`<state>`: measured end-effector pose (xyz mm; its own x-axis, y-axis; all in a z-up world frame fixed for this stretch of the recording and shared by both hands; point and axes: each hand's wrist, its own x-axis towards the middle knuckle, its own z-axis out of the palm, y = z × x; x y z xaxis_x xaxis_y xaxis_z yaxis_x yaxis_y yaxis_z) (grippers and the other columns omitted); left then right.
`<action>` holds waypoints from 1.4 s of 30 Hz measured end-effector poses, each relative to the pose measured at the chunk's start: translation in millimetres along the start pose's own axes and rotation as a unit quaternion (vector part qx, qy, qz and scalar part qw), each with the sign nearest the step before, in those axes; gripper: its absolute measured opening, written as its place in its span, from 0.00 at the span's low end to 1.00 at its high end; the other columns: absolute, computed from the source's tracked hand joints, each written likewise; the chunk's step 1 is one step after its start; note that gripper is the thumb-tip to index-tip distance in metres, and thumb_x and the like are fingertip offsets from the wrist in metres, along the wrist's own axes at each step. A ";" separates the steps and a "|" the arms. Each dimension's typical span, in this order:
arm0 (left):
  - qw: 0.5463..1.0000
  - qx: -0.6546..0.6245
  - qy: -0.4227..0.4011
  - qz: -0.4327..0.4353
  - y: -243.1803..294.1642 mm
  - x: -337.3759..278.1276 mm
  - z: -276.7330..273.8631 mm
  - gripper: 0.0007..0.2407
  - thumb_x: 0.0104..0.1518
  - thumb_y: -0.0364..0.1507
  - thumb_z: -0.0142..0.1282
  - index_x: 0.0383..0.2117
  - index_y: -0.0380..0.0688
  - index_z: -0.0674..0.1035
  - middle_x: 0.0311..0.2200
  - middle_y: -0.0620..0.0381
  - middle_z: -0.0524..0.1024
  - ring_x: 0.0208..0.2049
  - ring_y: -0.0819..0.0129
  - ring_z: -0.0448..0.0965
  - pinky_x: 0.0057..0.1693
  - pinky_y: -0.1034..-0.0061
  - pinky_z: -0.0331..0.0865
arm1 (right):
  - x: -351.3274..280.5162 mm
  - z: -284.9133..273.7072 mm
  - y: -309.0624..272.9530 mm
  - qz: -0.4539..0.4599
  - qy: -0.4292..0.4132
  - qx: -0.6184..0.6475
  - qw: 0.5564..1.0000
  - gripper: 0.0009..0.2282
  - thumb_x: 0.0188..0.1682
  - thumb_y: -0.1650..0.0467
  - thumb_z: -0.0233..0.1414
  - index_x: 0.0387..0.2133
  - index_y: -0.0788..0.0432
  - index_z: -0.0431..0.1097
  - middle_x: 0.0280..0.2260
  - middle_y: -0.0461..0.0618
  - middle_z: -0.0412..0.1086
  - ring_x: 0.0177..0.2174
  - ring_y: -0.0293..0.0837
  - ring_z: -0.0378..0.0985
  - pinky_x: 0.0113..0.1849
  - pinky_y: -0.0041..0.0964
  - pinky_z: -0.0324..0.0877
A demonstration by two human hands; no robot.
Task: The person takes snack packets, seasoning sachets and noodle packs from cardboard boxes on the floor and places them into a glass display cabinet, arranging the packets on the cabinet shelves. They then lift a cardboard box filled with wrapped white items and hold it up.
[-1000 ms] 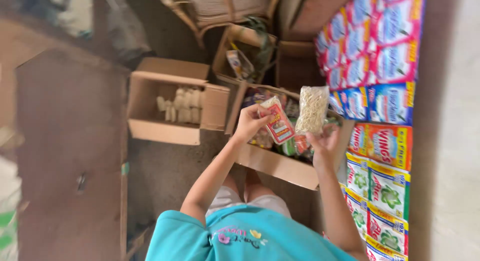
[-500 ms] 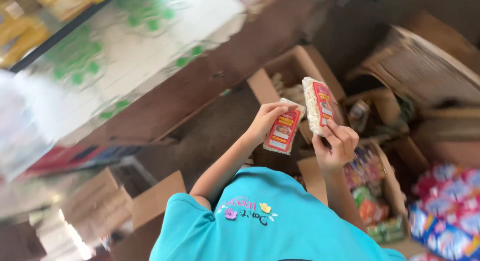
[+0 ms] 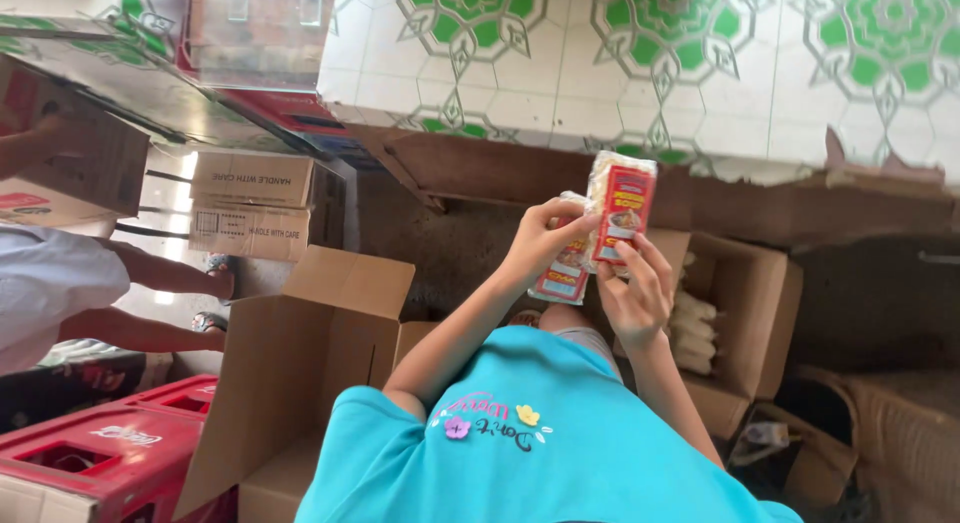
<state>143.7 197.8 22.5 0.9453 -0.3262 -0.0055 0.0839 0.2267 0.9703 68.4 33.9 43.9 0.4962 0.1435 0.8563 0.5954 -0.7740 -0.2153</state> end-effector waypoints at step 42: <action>0.948 -0.161 0.268 0.057 67.4 237.4 -156.0 0.12 0.64 0.26 0.53 0.49 0.33 0.82 0.42 0.51 0.82 0.40 0.72 0.82 0.47 0.78 0.77 | 269.8 425.1 240.2 -0.224 -0.165 -0.081 0.957 0.09 0.58 0.73 0.55 0.29 0.65 0.67 0.43 0.73 0.74 0.43 0.61 0.81 0.63 0.61 0.57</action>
<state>422.9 278.8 48.9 0.9714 0.2104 -0.1105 -0.0182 0.5296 0.8481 613.9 148.8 23.6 0.4033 0.6498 0.6443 0.7023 -0.6712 0.2373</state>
